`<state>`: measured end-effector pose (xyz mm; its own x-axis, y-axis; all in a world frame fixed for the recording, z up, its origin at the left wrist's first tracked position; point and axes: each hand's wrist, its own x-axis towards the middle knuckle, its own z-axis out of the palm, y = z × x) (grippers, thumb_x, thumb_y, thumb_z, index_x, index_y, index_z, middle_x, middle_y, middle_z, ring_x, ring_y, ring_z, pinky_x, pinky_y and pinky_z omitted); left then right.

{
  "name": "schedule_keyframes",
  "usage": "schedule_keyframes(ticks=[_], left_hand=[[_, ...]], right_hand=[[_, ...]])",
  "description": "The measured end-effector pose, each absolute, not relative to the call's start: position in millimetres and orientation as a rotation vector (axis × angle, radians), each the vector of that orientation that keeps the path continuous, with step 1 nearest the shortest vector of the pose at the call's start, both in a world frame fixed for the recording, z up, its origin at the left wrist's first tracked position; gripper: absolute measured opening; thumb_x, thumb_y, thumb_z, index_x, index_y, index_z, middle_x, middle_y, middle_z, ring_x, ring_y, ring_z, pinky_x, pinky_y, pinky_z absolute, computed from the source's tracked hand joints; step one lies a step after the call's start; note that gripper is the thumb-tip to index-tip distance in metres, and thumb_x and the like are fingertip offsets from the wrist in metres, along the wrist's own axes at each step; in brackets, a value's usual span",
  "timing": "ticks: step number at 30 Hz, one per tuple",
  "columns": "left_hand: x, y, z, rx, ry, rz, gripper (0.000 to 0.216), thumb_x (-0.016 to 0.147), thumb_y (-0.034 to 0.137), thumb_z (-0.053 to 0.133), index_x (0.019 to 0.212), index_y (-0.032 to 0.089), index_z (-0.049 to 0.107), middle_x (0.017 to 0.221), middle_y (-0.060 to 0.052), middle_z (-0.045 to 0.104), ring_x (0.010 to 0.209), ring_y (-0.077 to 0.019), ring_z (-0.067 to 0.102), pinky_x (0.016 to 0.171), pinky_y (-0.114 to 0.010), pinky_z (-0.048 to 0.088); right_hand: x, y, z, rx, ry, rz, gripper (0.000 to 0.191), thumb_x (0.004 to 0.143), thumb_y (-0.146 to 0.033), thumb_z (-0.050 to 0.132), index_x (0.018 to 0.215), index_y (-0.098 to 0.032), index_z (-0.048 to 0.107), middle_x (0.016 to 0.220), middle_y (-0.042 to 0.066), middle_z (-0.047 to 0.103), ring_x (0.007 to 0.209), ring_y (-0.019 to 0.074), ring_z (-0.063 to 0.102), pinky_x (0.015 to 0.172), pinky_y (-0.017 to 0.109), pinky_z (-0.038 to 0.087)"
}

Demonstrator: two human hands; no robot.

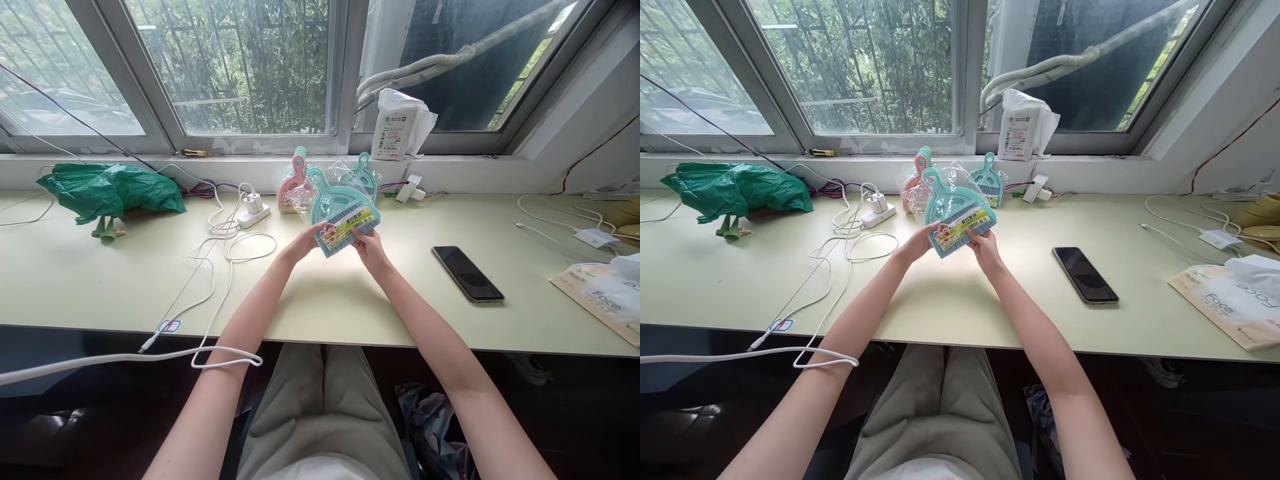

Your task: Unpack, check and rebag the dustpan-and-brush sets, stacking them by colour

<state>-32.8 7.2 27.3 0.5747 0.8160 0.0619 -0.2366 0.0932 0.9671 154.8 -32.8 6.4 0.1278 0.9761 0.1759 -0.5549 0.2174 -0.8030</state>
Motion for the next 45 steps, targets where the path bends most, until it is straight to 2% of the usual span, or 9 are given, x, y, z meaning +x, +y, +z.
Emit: schedule_keyframes(ticks=[6,12,17,21,28,32,36,42,45], left_hand=[[-15.7,-1.9,21.8,1.183,0.552,1.034,0.049,0.075,0.043,0.073,0.115,0.019,0.062,0.118,-0.008,0.069,0.113,-0.0274,0.063,0.096,-0.04,0.049],[-14.1,3.1,15.5,1.215,0.645,1.122,0.05,0.066,0.035,0.079,0.111,0.02,0.061,0.112,-0.007,0.07,0.103,-0.0259,0.066,0.09,-0.039,0.05],[-18.1,7.2,11.9,1.254,0.663,1.083,0.054,0.064,0.034,0.08,0.113,0.023,0.058,0.112,-0.005,0.069,0.098,-0.0246,0.068,0.086,-0.038,0.052],[-19.1,6.6,8.3,1.266,0.664,1.055,0.054,0.065,0.034,0.08,0.113,0.022,0.057,0.111,-0.005,0.069,0.097,-0.0239,0.068,0.085,-0.038,0.053],[-19.3,6.0,4.1,1.202,0.653,1.054,0.054,0.066,0.034,0.079,0.113,0.019,0.058,0.113,-0.007,0.069,0.1,-0.0242,0.067,0.085,-0.037,0.054],[-19.4,6.2,4.6,1.193,0.657,1.045,0.055,0.065,0.033,0.079,0.113,0.02,0.057,0.113,-0.007,0.07,0.099,-0.0241,0.068,0.087,-0.038,0.053],[-17.0,6.0,1.8,1.256,0.674,0.987,0.057,0.065,0.036,0.08,0.116,0.023,0.057,0.117,-0.006,0.069,0.1,-0.0254,0.068,0.081,-0.037,0.055],[-14.0,4.7,1.5,1.239,0.671,1.017,0.057,0.065,0.036,0.08,0.116,0.022,0.059,0.117,-0.007,0.069,0.102,-0.0265,0.068,0.084,-0.038,0.054],[-16.7,3.7,6.5,1.195,0.663,1.059,0.059,0.063,0.036,0.08,0.117,0.022,0.061,0.116,-0.008,0.07,0.103,-0.0271,0.068,0.084,-0.038,0.055]], right_hand=[[152.6,-30.7,2.4,-0.661,-0.73,1.202,0.037,0.064,-0.022,0.082,0.098,-0.021,0.067,0.109,0.003,0.073,0.11,0.0225,0.066,0.096,0.038,0.057],[151.8,-30.1,-0.3,-0.692,-0.713,1.198,0.033,0.063,-0.021,0.08,0.092,-0.022,0.066,0.1,0.001,0.074,0.101,0.0223,0.069,0.092,0.039,0.058],[156.9,-27.8,0.1,-0.805,-0.625,1.205,0.026,0.068,-0.029,0.077,0.089,-0.021,0.065,0.092,0.001,0.074,0.092,0.0206,0.071,0.086,0.037,0.06],[157.4,-26.2,-1.8,-0.831,-0.536,1.157,0.033,0.066,-0.037,0.081,0.09,-0.021,0.065,0.094,0.001,0.074,0.091,0.0185,0.071,0.082,0.032,0.061],[155.1,-20.7,-8.4,-0.805,-0.441,1.139,0.034,0.061,-0.028,0.085,0.086,-0.02,0.063,0.088,0.002,0.074,0.084,0.0191,0.072,0.078,0.034,0.063],[158.6,-17.2,-11.5,-0.831,-0.457,1.146,0.033,0.063,-0.032,0.083,0.086,-0.021,0.062,0.085,0.002,0.073,0.084,0.0198,0.072,0.079,0.036,0.063],[165.5,-15.1,-13.3,-0.886,-0.486,1.131,0.039,0.063,-0.039,0.083,0.091,-0.021,0.063,0.089,0.004,0.074,0.084,0.0211,0.072,0.078,0.039,0.064],[170.8,-15.4,-9.0,-0.907,-0.489,1.19,0.036,0.066,-0.04,0.082,0.09,-0.021,0.064,0.089,0.002,0.074,0.076,0.0166,0.071,0.074,0.033,0.063],[168.5,-17.0,-6.2,-0.819,-0.61,1.245,0.034,0.066,-0.036,0.082,0.092,-0.021,0.065,0.091,0.001,0.075,0.079,0.0153,0.071,0.075,0.029,0.062]])
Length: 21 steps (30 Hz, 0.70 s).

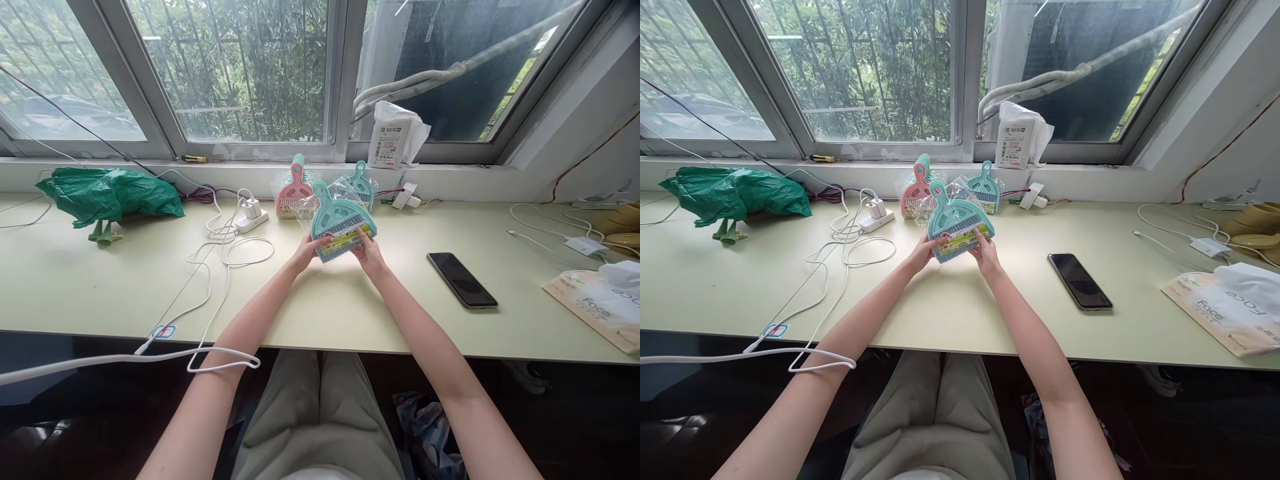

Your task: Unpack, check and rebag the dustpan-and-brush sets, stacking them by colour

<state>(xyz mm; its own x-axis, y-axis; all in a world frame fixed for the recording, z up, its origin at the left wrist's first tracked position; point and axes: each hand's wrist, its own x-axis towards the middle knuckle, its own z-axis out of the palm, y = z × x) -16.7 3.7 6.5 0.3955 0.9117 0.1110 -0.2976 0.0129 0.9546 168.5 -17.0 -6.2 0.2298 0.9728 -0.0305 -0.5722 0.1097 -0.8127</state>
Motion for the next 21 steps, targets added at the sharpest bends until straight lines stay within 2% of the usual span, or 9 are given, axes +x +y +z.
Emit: schedule_keyframes(ticks=[5,10,14,17,21], left_hand=[[-21.2,2.9,10.3,1.177,0.67,1.075,0.062,0.062,0.036,0.081,0.119,0.021,0.062,0.116,-0.009,0.07,0.099,-0.0263,0.068,0.08,-0.036,0.055],[-22.5,4.3,9.0,1.197,0.656,1.043,0.057,0.065,0.036,0.079,0.116,0.019,0.062,0.117,-0.01,0.069,0.1,-0.0258,0.068,0.079,-0.034,0.055],[-21.9,3.3,11.0,1.219,0.671,1.032,0.059,0.069,0.041,0.076,0.121,0.018,0.06,0.124,-0.011,0.066,0.107,-0.0274,0.065,0.081,-0.033,0.055],[-16.9,-2.5,9.1,1.237,0.64,0.952,0.06,0.075,0.047,0.069,0.127,0.02,0.057,0.132,-0.012,0.061,0.113,-0.0292,0.063,0.083,-0.036,0.054],[-5.3,-12.0,2.5,1.254,0.482,0.651,0.058,0.081,0.052,0.062,0.132,0.026,0.055,0.141,-0.012,0.055,0.118,-0.0325,0.06,0.09,-0.045,0.052]], right_hand=[[163.0,-20.2,-6.5,-0.753,-0.755,1.25,0.039,0.059,-0.022,0.085,0.093,-0.021,0.066,0.093,0.0,0.075,0.092,0.019,0.072,0.085,0.032,0.06],[161.8,-22.1,-7.4,-0.765,-0.75,1.228,0.038,0.059,-0.024,0.085,0.092,-0.02,0.066,0.095,0.003,0.076,0.101,0.0245,0.07,0.091,0.04,0.059],[161.4,-23.1,-6.4,-0.745,-0.777,1.202,0.037,0.059,-0.025,0.086,0.091,-0.02,0.067,0.099,0.004,0.075,0.106,0.0257,0.068,0.094,0.04,0.058],[160.5,-23.3,-5.7,-0.74,-0.752,1.134,0.038,0.059,-0.025,0.085,0.092,-0.021,0.067,0.102,0.004,0.075,0.109,0.0262,0.067,0.095,0.041,0.058],[162.1,-22.4,-4.8,-0.74,-0.69,1.059,0.035,0.062,-0.025,0.082,0.092,-0.021,0.066,0.103,0.004,0.074,0.109,0.0252,0.067,0.097,0.042,0.057]])
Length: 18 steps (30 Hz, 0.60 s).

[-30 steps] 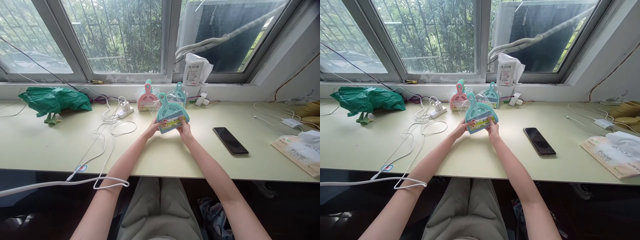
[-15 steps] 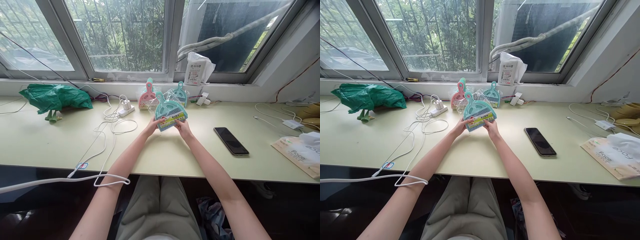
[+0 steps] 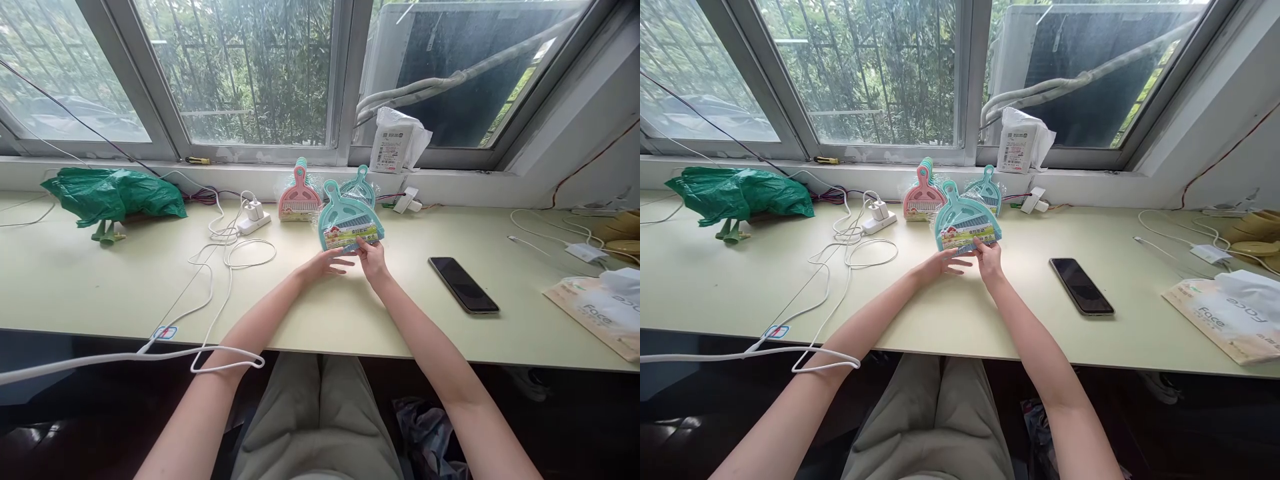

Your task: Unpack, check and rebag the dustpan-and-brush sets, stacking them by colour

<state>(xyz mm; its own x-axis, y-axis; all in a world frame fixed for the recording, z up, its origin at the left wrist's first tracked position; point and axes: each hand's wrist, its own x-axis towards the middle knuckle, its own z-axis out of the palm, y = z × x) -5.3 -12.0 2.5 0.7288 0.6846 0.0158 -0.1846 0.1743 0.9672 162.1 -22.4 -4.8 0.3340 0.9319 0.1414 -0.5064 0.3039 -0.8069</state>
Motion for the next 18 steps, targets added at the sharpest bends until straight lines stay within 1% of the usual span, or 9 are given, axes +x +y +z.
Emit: schedule_keyframes(ticks=[1,3,5,6,8,10,14,16,18], left_hand=[[-3.1,-12.8,1.7,1.244,0.463,0.651,0.056,0.082,0.052,0.061,0.131,0.027,0.056,0.142,-0.011,0.054,0.122,-0.0329,0.058,0.092,-0.046,0.05],[-1.1,-11.3,2.4,1.21,0.455,0.799,0.052,0.084,0.049,0.061,0.129,0.026,0.057,0.144,-0.009,0.052,0.13,-0.032,0.051,0.099,-0.046,0.046],[-2.9,-6.2,5.3,1.175,0.461,0.988,0.049,0.083,0.045,0.063,0.126,0.023,0.06,0.14,-0.008,0.056,0.132,-0.0303,0.049,0.104,-0.044,0.043],[-4.8,-3.1,7.0,1.16,0.462,1.047,0.048,0.082,0.044,0.064,0.124,0.021,0.061,0.137,-0.009,0.059,0.131,-0.0299,0.05,0.105,-0.043,0.042],[-9.1,2.0,9.9,1.135,0.467,1.091,0.047,0.081,0.041,0.066,0.121,0.018,0.062,0.128,-0.01,0.064,0.124,-0.029,0.056,0.103,-0.042,0.043],[-12.1,3.8,11.5,1.106,0.477,1.098,0.045,0.08,0.038,0.066,0.121,0.018,0.061,0.123,-0.009,0.067,0.117,-0.0274,0.06,0.099,-0.04,0.047],[-11.3,-1.8,13.0,1.077,0.472,1.084,0.043,0.082,0.037,0.063,0.121,0.018,0.059,0.12,-0.008,0.067,0.11,-0.0246,0.063,0.092,-0.036,0.051],[-10.0,-5.6,14.0,1.089,0.473,1.069,0.047,0.078,0.03,0.065,0.124,0.02,0.057,0.119,-0.007,0.067,0.107,-0.0231,0.064,0.088,-0.034,0.053],[-9.6,-8.0,15.2,1.109,0.491,1.051,0.058,0.071,0.02,0.067,0.127,0.023,0.053,0.118,-0.005,0.067,0.102,-0.0214,0.065,0.083,-0.033,0.054]], right_hand=[[163.1,-22.1,-4.5,-0.741,-0.684,1.052,0.033,0.063,-0.025,0.081,0.092,-0.021,0.066,0.104,0.004,0.074,0.109,0.0247,0.067,0.098,0.041,0.056],[164.7,-21.7,-4.0,-0.752,-0.681,1.05,0.032,0.065,-0.024,0.08,0.093,-0.021,0.066,0.106,0.004,0.073,0.112,0.0239,0.066,0.1,0.041,0.055],[165.5,-21.5,-3.8,-0.77,-0.682,1.061,0.032,0.065,-0.022,0.079,0.095,-0.022,0.065,0.107,0.003,0.073,0.114,0.0238,0.064,0.101,0.041,0.055],[165.6,-21.5,-3.8,-0.777,-0.687,1.072,0.033,0.065,-0.022,0.079,0.095,-0.022,0.065,0.107,0.003,0.073,0.115,0.0239,0.064,0.101,0.042,0.055],[165.5,-21.5,-3.9,-0.775,-0.712,1.102,0.033,0.065,-0.022,0.079,0.095,-0.022,0.066,0.107,0.003,0.073,0.115,0.0247,0.064,0.101,0.042,0.054],[166.2,-21.4,-3.8,-0.753,-0.753,1.131,0.034,0.064,-0.023,0.08,0.095,-0.021,0.066,0.107,0.004,0.073,0.115,0.0254,0.064,0.102,0.042,0.054],[171.1,-20.9,-2.5,-0.73,-0.801,1.159,0.037,0.063,-0.023,0.081,0.097,-0.022,0.066,0.108,0.004,0.073,0.116,0.0251,0.064,0.105,0.042,0.052],[173.6,-20.9,-1.3,-0.73,-0.806,1.17,0.038,0.063,-0.021,0.081,0.097,-0.022,0.066,0.108,0.003,0.074,0.117,0.0247,0.064,0.105,0.042,0.052],[174.5,-21.3,0.0,-0.726,-0.805,1.179,0.037,0.062,-0.02,0.081,0.097,-0.022,0.066,0.106,0.002,0.074,0.116,0.0242,0.064,0.104,0.041,0.052]])
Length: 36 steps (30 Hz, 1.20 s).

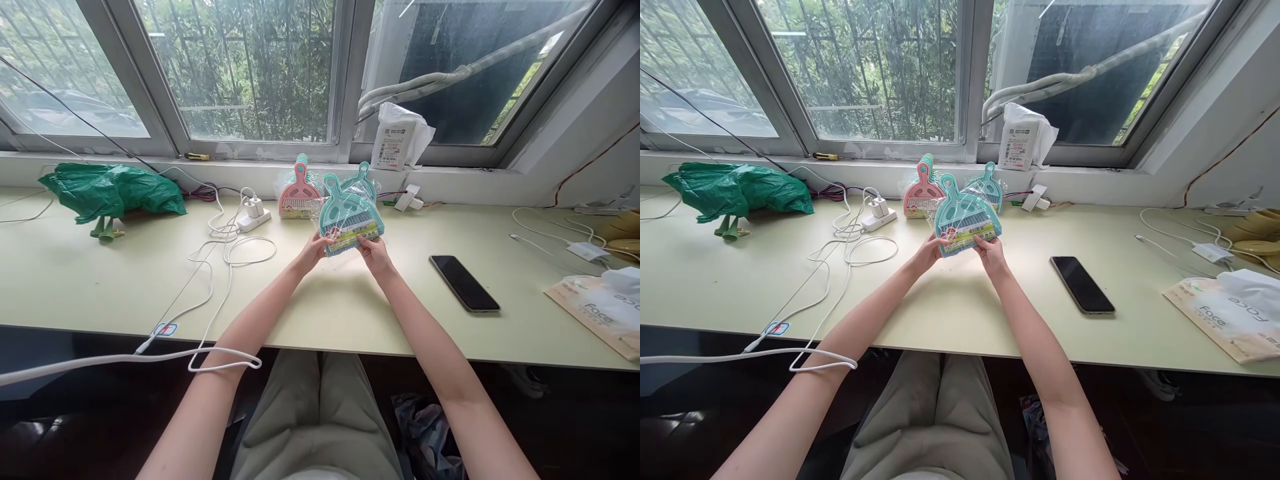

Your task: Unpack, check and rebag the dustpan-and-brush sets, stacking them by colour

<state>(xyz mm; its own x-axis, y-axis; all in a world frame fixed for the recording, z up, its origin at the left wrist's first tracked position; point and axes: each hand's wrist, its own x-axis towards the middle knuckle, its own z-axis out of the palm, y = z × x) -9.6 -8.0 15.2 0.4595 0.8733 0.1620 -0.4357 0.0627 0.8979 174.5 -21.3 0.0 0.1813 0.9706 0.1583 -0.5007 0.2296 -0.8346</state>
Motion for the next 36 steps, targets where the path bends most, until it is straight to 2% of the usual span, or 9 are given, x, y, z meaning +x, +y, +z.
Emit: schedule_keyframes(ticks=[3,10,16,21,31,36], left_hand=[[-10.4,-9.0,16.8,1.122,0.52,1.047,0.065,0.066,0.014,0.064,0.129,0.025,0.051,0.115,-0.004,0.066,0.095,-0.0198,0.066,0.078,-0.032,0.056],[-10.1,-7.6,16.8,1.109,0.577,1.068,0.051,0.065,0.018,0.06,0.116,0.021,0.053,0.115,-0.006,0.065,0.095,-0.0205,0.065,0.079,-0.038,0.058],[-9.5,-4.0,12.4,1.07,0.639,1.087,0.048,0.064,0.018,0.057,0.112,0.019,0.053,0.114,-0.007,0.066,0.096,-0.0237,0.065,0.084,-0.047,0.058],[-9.0,-0.4,8.4,1.035,0.651,1.102,0.048,0.067,0.02,0.056,0.114,0.019,0.052,0.115,-0.008,0.066,0.096,-0.0245,0.066,0.08,-0.045,0.059],[-13.2,2.9,5.6,1.077,0.691,1.067,0.053,0.069,0.021,0.056,0.122,0.02,0.051,0.118,-0.009,0.067,0.097,-0.0263,0.067,0.083,-0.046,0.057],[-15.2,6.7,5.6,1.061,0.7,1.078,0.058,0.069,0.021,0.054,0.126,0.017,0.05,0.116,-0.011,0.068,0.093,-0.0274,0.068,0.081,-0.046,0.057]], right_hand=[[173.1,-22.7,1.7,-0.729,-0.789,1.184,0.034,0.064,-0.018,0.079,0.095,-0.022,0.066,0.104,0.002,0.075,0.112,0.0235,0.066,0.103,0.04,0.053],[169.3,-24.9,3.2,-0.739,-0.743,1.189,0.028,0.065,-0.017,0.076,0.092,-0.021,0.066,0.099,0.002,0.075,0.104,0.0217,0.069,0.101,0.037,0.055],[164.6,-27.3,4.7,-0.733,-0.764,1.187,0.035,0.066,-0.021,0.077,0.099,-0.022,0.064,0.106,0.003,0.074,0.112,0.024,0.066,0.101,0.039,0.055],[161.7,-27.1,2.9,-0.747,-0.774,1.168,0.04,0.065,-0.023,0.079,0.102,-0.023,0.063,0.108,0.002,0.073,0.113,0.0246,0.066,0.1,0.04,0.055],[164.9,-21.4,-3.4,-0.834,-0.76,1.213,0.027,0.071,-0.019,0.073,0.095,-0.022,0.063,0.099,0.003,0.075,0.107,0.0215,0.069,0.102,0.037,0.054],[170.7,-20.8,-0.3,-0.861,-0.77,1.285,0.013,0.079,-0.02,0.068,0.091,-0.02,0.065,0.091,0.003,0.077,0.093,0.0193,0.073,0.097,0.036,0.057]])
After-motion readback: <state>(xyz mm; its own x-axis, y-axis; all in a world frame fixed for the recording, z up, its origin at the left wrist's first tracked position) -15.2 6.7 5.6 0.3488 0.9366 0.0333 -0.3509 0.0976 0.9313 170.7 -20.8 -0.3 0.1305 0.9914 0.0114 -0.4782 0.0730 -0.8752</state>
